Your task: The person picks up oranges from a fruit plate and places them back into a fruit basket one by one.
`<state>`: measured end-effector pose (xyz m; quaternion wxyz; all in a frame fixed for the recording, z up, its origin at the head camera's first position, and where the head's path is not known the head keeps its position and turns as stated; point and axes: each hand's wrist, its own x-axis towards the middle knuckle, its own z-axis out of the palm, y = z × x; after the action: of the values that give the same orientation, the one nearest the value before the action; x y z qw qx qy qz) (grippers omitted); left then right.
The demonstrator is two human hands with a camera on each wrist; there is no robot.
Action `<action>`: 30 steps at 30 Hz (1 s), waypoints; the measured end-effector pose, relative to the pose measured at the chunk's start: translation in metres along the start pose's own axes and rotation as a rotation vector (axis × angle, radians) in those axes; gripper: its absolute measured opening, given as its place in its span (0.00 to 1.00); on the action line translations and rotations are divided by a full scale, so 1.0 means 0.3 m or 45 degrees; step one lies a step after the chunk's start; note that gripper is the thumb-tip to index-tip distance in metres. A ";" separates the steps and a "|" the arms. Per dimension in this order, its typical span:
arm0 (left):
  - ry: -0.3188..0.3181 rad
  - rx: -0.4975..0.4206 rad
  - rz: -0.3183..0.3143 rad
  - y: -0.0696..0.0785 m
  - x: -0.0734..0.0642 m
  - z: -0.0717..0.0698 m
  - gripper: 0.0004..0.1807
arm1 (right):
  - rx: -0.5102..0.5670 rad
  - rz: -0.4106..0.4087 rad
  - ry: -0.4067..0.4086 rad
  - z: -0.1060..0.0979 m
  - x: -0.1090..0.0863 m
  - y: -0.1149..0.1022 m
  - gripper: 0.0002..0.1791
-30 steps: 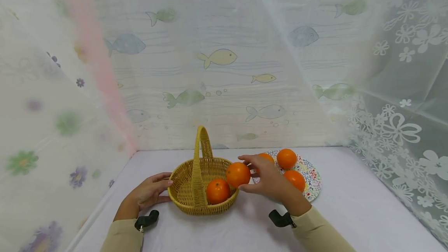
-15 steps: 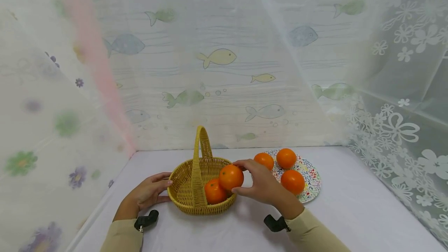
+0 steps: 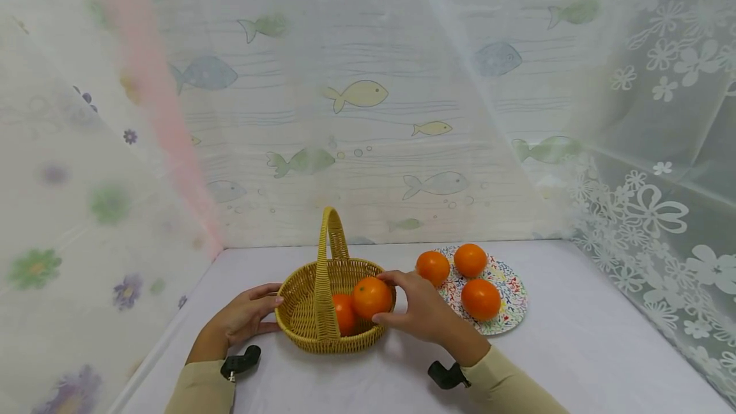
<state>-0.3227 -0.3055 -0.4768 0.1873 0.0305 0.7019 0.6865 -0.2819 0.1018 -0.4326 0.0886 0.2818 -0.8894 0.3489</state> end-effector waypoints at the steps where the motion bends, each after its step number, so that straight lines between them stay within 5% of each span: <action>1: -0.004 0.000 0.001 0.000 0.000 0.000 0.36 | 0.000 0.000 0.001 0.003 0.000 -0.001 0.39; 7: -0.010 -0.007 0.008 -0.002 -0.001 0.002 0.36 | -0.040 -0.026 0.023 0.021 -0.003 0.004 0.35; 15: 0.031 -0.012 -0.001 -0.006 0.002 0.002 0.36 | -0.054 -0.120 0.053 0.028 -0.001 0.011 0.15; 30: 0.013 -0.010 -0.006 -0.005 -0.001 0.000 0.34 | -0.043 -0.128 0.039 0.030 0.003 0.012 0.10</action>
<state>-0.3221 -0.3056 -0.4782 0.1855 0.0244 0.7003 0.6889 -0.2844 0.0975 -0.4412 0.1244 0.3190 -0.8784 0.3334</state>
